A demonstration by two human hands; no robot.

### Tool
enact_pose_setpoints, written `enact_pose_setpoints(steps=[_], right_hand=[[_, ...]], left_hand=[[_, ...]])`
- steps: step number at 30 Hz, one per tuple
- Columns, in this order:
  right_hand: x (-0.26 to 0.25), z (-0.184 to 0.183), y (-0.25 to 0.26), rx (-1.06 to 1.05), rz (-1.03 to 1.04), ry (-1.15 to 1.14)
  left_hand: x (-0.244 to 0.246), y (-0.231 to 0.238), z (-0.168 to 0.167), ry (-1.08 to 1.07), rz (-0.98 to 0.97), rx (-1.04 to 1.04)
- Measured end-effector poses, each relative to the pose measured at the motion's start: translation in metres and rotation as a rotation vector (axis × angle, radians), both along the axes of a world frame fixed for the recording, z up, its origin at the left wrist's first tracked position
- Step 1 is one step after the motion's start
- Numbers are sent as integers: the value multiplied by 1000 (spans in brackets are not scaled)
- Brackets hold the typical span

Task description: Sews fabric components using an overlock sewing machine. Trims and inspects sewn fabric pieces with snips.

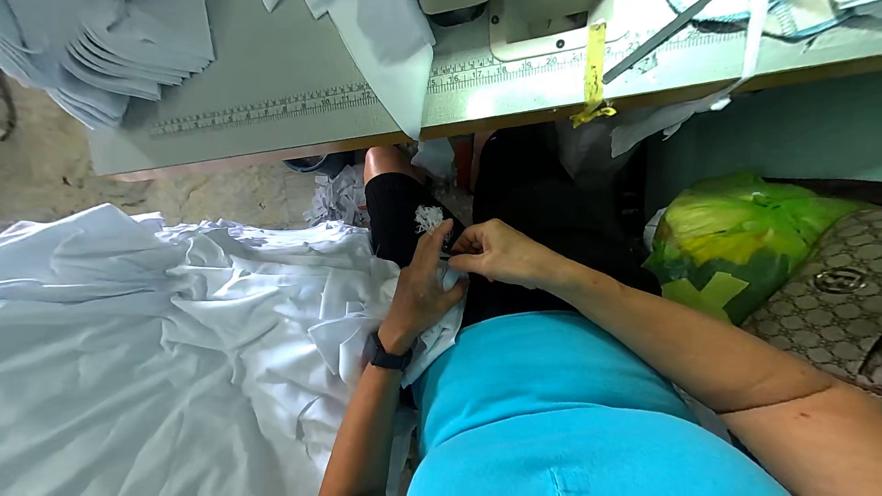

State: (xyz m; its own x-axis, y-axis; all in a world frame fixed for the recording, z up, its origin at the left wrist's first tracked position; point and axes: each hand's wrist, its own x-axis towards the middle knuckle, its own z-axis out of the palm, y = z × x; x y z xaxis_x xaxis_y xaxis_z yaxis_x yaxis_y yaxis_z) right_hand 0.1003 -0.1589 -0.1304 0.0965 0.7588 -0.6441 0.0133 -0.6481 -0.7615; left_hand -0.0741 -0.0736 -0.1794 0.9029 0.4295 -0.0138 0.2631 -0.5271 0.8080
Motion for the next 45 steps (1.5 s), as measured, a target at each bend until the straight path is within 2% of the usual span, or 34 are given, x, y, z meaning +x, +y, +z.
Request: enact_pose_setpoints(steps=[2, 5, 7, 9, 12, 15, 18, 22, 25, 28, 31, 33, 38, 40, 42, 45], right_hand=[[-3, -5, 3, 62, -2, -6], [3, -8, -1, 119, -15, -84], [12, -7, -4, 62, -24, -255], [20, -11, -5, -25, -32, -331], [23, -13, -12, 31, -84, -213], [15, -10, -17, 105, -151, -67], [11, -14, -19, 126, -134, -32], [13, -13, -18, 58, -103, -32], [12, -13, -17, 2, -105, 10], [11, -18, -18, -13, -123, 37], [12, -18, -18, -7, -160, 69], [14, -15, -21, 5, -185, 104], [10, -8, -25, 104, -248, 214], [6, -9, -26, 199, -217, 241], [1, 0, -24, 290, -201, 240], [-7, 16, -23, 396, -227, 141]], left_hand=[[0, -1, 1, 10, 12, -9], [-2, 3, 4, 30, 72, -177], [-4, 6, 5, 40, 106, -316], [-5, 11, 10, 53, 103, -429], [-8, 20, 25, 98, 42, -536], [-5, 37, 30, 175, 24, -498], [-16, 52, 37, 177, 21, -553], [-36, 64, 49, 195, 72, -528], [-45, 41, 58, 255, 2, -353], [-27, 8, 33, 356, -120, -97], [-22, 9, 27, 446, -171, -30], [-31, 19, 24, 319, -131, -139], [-82, 48, 44, -188, 146, -723], [-86, 51, 29, -517, 86, -1015], [-66, 50, 17, -802, -14, -1240], [-47, 45, 15, -967, -75, -1410]])
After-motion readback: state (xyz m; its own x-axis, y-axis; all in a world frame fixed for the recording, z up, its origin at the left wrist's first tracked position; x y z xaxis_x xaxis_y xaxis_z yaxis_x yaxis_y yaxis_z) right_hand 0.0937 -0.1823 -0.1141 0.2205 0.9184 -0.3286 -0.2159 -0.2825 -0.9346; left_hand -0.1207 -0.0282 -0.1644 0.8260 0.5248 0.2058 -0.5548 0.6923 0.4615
